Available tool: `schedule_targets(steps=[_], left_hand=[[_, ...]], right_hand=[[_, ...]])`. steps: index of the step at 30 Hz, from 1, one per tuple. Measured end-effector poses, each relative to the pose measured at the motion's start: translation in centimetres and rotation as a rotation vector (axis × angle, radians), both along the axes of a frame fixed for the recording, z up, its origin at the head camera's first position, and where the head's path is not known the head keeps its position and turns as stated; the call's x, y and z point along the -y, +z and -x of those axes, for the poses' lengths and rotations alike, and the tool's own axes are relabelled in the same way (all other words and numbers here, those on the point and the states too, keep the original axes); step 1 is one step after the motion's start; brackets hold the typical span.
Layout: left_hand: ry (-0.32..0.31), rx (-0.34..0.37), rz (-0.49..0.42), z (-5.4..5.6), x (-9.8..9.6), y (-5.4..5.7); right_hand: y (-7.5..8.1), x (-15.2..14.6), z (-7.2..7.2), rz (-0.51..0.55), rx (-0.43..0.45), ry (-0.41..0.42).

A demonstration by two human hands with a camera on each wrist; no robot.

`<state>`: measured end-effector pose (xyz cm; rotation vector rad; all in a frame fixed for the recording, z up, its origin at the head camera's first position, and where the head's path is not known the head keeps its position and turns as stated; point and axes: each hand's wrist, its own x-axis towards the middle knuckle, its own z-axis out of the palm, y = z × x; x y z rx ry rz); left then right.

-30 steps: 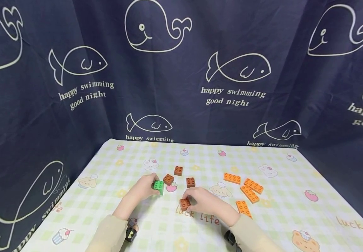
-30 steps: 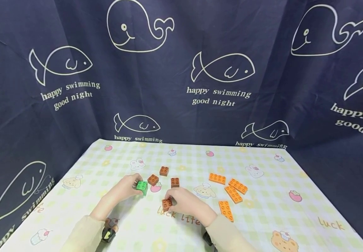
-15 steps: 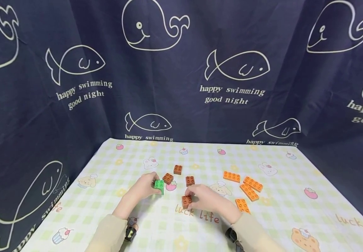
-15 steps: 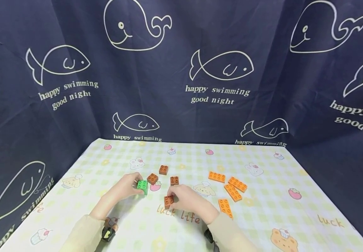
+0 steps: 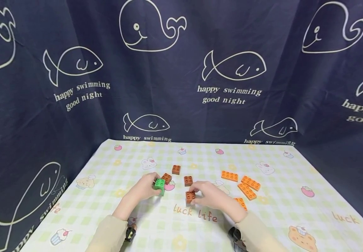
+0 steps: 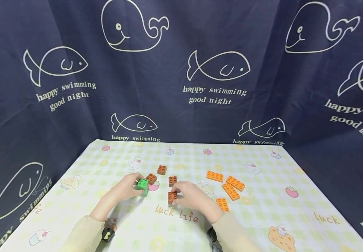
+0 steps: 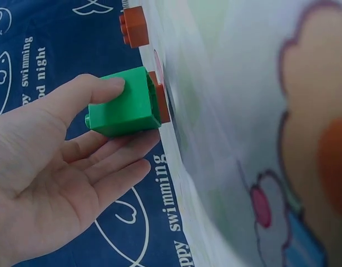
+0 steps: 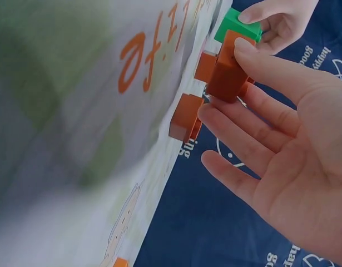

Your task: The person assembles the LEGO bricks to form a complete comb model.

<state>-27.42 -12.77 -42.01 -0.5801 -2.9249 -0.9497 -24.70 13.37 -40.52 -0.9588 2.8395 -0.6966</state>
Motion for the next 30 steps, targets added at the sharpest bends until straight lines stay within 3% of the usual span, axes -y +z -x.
schedule_targets(steps=[10,20,30], left_hand=[[0.009,-0.024,-0.033,0.2,-0.9,0.3],[-0.078,-0.056,-0.052,0.3,-1.6,0.3],[-0.103,-0.069,-0.063,0.0,-2.5,0.5]], right_hand=[[0.0,-1.5,-0.1,0.048,-0.039,0.001],[0.0,-2.6,-0.2,0.082,-0.069,-0.048],[-0.2,-4.0,-0.5,0.082,-0.074,-0.091]])
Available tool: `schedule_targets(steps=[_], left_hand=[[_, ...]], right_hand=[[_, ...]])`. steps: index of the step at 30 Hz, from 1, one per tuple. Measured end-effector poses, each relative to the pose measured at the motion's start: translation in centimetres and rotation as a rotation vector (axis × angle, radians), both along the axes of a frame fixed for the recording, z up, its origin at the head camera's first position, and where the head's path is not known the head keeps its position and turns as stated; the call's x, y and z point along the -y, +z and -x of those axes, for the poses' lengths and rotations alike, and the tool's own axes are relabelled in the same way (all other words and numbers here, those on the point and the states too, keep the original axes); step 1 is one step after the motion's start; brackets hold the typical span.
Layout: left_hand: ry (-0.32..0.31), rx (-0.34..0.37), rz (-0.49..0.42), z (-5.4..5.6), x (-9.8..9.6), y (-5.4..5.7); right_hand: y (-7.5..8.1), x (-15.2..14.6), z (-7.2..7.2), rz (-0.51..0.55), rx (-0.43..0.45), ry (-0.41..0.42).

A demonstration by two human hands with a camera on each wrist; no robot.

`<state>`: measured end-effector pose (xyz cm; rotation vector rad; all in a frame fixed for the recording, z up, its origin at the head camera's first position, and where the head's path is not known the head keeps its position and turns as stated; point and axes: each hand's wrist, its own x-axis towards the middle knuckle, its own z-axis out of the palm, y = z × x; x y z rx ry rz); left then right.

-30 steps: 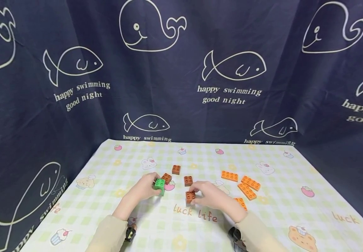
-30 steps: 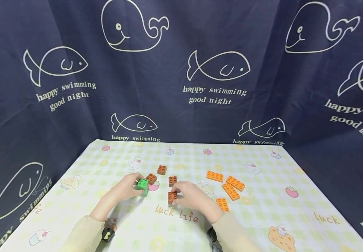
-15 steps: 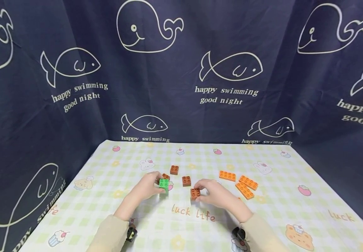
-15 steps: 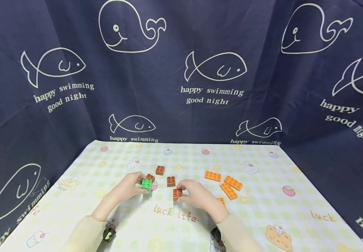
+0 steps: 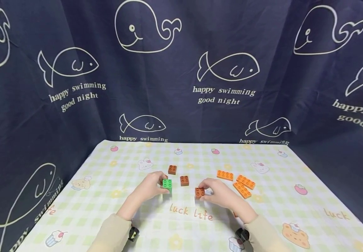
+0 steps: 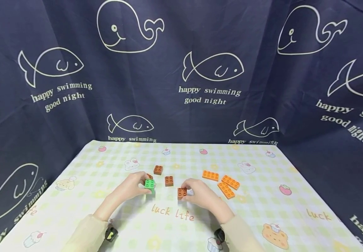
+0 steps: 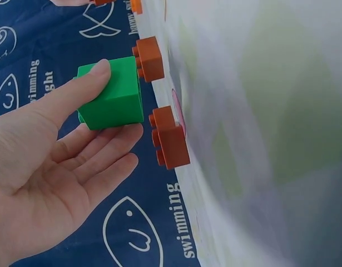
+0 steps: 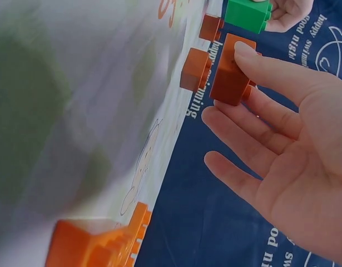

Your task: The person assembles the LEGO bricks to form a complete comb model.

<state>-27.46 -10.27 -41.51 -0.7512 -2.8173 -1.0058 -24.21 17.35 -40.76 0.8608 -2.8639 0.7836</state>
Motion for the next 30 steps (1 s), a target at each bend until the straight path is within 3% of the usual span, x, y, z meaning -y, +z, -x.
schedule_targets(steps=[8,18,30], left_hand=[[-0.027,0.022,-0.025,-0.2,-1.1,-0.1],[-0.021,0.02,0.031,-0.8,-2.4,-0.2],[-0.079,-0.003,0.044,-1.0,-3.9,-0.5]], right_hand=[[0.2,-0.9,-0.6,0.004,-0.01,-0.047],[0.3,-1.9,-1.0,-0.007,-0.034,-0.054],[0.0,-2.9,-1.0,-0.017,-0.054,-0.071]])
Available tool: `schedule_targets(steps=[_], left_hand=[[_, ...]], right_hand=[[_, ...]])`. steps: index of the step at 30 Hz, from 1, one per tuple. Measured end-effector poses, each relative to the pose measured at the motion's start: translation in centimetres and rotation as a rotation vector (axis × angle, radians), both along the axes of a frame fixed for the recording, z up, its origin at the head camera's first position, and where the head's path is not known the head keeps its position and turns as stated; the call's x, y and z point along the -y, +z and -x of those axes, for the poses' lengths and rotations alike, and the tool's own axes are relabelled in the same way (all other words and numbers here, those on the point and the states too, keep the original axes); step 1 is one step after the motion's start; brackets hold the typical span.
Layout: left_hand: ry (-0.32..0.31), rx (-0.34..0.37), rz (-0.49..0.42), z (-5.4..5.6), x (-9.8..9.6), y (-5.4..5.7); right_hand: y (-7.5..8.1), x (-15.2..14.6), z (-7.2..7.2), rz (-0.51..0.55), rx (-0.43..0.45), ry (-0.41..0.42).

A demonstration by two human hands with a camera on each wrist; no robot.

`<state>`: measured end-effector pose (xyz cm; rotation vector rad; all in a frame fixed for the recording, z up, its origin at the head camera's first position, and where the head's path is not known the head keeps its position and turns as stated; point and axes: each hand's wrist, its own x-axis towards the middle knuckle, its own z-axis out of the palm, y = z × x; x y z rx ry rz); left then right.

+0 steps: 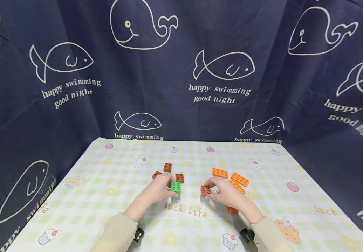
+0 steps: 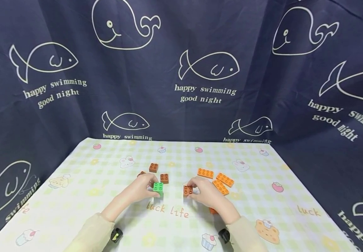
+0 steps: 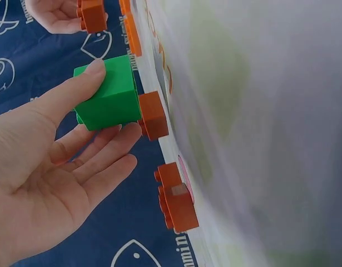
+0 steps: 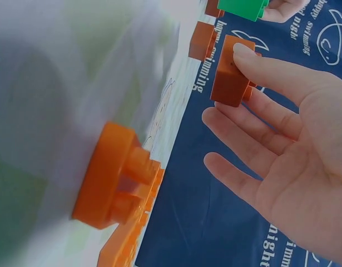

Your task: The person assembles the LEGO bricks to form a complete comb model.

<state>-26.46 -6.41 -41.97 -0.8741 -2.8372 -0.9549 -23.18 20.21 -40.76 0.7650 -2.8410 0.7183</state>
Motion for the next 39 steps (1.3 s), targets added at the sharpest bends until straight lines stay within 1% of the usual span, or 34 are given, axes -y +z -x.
schedule_targets(steps=[4,9,15,19,25,31,37,39], left_hand=[[-0.011,0.013,-0.007,-0.4,-0.4,0.2],[-0.007,0.031,0.021,-0.9,-1.1,0.5],[-0.01,0.003,0.057,-1.3,-2.1,0.6],[-0.031,-0.003,0.057,-1.2,-2.5,0.3],[-0.062,0.034,0.054,-1.2,-3.1,0.1],[-0.062,0.04,0.08,-1.4,-3.4,0.2],[-0.067,0.08,0.061,-1.5,-3.6,0.1],[-0.069,0.08,0.066,-1.5,-3.6,0.1]], right_hand=[[0.1,-0.1,-0.1,0.002,0.002,-0.019],[0.3,-0.3,-0.3,0.02,0.016,-0.04],[0.6,-0.7,-0.6,0.038,0.05,-0.072],[1.0,-0.8,-0.8,0.033,0.052,-0.087],[1.2,-0.7,-0.9,0.017,0.03,-0.068],[1.3,-0.4,-0.8,0.013,0.004,-0.052],[1.2,0.0,-0.7,0.011,-0.012,-0.038],[1.2,0.1,-0.7,0.013,-0.013,-0.031]])
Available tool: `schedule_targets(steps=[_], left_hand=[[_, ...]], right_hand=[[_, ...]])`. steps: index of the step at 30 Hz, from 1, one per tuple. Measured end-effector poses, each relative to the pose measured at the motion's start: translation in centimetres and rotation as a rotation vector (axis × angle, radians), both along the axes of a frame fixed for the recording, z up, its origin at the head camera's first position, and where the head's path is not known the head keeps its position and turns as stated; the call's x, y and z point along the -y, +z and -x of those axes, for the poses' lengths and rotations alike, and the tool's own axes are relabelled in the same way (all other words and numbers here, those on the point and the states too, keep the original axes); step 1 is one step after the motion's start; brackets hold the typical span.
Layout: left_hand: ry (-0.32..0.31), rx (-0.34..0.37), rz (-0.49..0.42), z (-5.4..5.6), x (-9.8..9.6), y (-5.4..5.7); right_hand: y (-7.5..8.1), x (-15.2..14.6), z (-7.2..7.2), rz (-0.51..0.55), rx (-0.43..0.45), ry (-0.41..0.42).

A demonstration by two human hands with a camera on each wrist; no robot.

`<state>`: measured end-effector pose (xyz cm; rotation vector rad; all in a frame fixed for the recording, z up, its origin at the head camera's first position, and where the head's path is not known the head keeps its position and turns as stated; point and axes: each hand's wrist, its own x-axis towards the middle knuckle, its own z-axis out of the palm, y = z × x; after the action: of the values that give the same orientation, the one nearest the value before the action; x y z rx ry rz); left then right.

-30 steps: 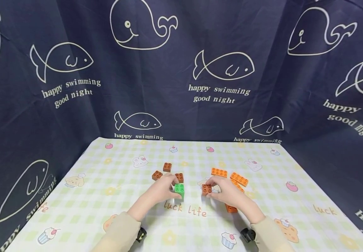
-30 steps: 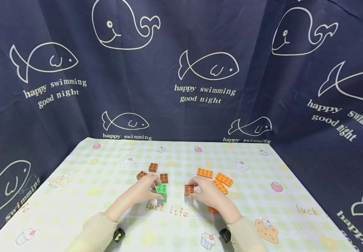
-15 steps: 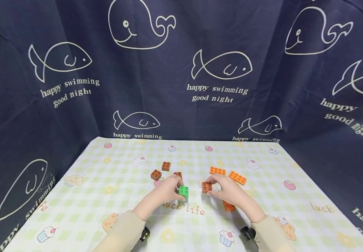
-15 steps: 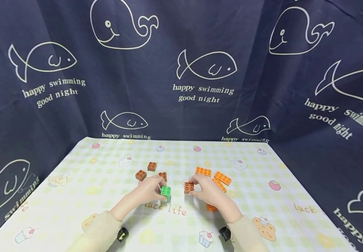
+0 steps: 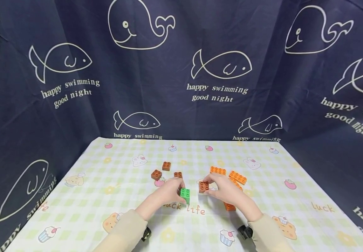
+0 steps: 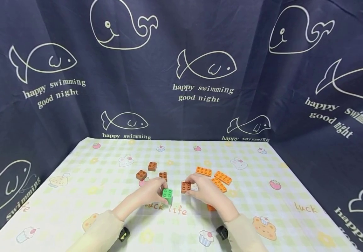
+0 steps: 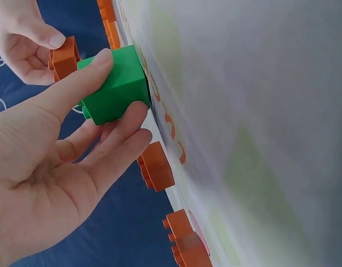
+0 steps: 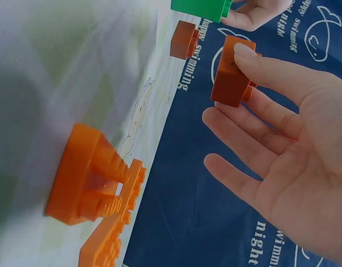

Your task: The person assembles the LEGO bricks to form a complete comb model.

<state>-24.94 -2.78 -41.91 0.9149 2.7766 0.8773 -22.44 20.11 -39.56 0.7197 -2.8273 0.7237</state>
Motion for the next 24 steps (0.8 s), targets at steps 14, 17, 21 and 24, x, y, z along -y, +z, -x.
schedule_targets(steps=[14,17,21,24], left_hand=[[-0.009,-0.001,0.018,0.1,-0.1,-0.3],[-0.009,0.002,0.009,0.1,0.1,-0.4],[-0.012,0.007,0.01,0.1,0.4,-0.4],[-0.027,-0.003,0.019,0.2,0.4,-0.3]], right_hand=[[0.3,1.3,-0.1,0.006,0.03,0.022],[0.3,1.6,0.0,0.0,0.032,0.03],[0.4,2.1,0.1,-0.005,0.019,0.045],[0.5,2.4,0.2,0.001,0.019,0.057]])
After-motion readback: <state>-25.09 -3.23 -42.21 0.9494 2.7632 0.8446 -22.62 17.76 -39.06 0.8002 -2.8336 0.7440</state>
